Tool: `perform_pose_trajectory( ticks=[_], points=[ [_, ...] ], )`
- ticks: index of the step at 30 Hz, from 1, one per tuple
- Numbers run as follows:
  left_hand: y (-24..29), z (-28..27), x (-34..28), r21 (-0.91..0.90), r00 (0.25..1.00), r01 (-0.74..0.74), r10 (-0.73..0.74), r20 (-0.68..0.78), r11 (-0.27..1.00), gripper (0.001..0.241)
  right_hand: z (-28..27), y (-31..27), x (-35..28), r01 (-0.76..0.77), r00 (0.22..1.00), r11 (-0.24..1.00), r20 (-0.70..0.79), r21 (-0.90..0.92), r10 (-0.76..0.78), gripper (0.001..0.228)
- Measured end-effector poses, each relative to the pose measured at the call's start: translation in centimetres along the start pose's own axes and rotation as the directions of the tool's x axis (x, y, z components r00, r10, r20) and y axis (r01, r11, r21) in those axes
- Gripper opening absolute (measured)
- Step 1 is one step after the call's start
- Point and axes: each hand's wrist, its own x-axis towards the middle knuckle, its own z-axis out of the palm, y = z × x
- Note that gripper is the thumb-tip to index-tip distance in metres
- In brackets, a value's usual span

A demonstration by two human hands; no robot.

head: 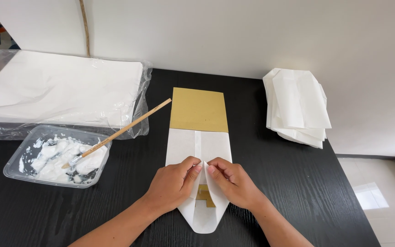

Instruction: The person aligns a white sheet of paper on a cardboard template and smooths it down. They then use a brush to apply white adhesive to the paper edges and fold the paper over the template to form a box shape.

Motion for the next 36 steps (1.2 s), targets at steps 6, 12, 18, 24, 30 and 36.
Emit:
perform_pose_trajectory(
  ticks=[6, 12, 18, 24, 30, 36],
  points=[
    [0.1, 0.1, 0.5, 0.137, 0.999, 0.031, -0.036, 0.037, 0.99, 0.033, -2.9, -5.4, -1.1, -0.262, 0.945, 0.876, 0.077, -0.404, 0.318, 0.035],
    [-0.7, 0.3, 2.0, 0.223, 0.988, 0.066, -0.094, 0.119, 0.973, 0.038, -4.1, -5.3, -1.2, -0.417, 0.86, 0.841, 0.15, -0.343, 0.488, 0.022],
    [0.8, -3.6, 2.0, -0.083, 0.943, 0.085, -0.054, 0.327, 0.993, 0.034, -4.3, -3.0, -1.6, -0.332, 0.92, 0.915, 0.138, -0.228, 0.367, 0.024],
    [0.7, -8.0, 1.7, 0.092, 0.818, 0.207, -0.224, 0.53, 0.974, 0.051, -4.4, -3.8, -1.4, -0.335, 0.928, 0.92, 0.099, -0.202, 0.359, 0.021],
    [0.7, -6.6, 1.5, 0.097, 0.849, 0.23, -0.248, 0.467, 0.968, 0.044, -4.5, -4.0, -1.3, -0.376, 0.918, 0.897, 0.039, -0.232, 0.395, 0.023],
    [0.3, -5.2, 0.7, 0.081, 0.888, 0.287, -0.297, 0.353, 0.955, 0.037, -3.6, -6.5, -1.1, -0.539, 0.827, 0.767, -0.047, -0.349, 0.56, 0.018]
  ],
)
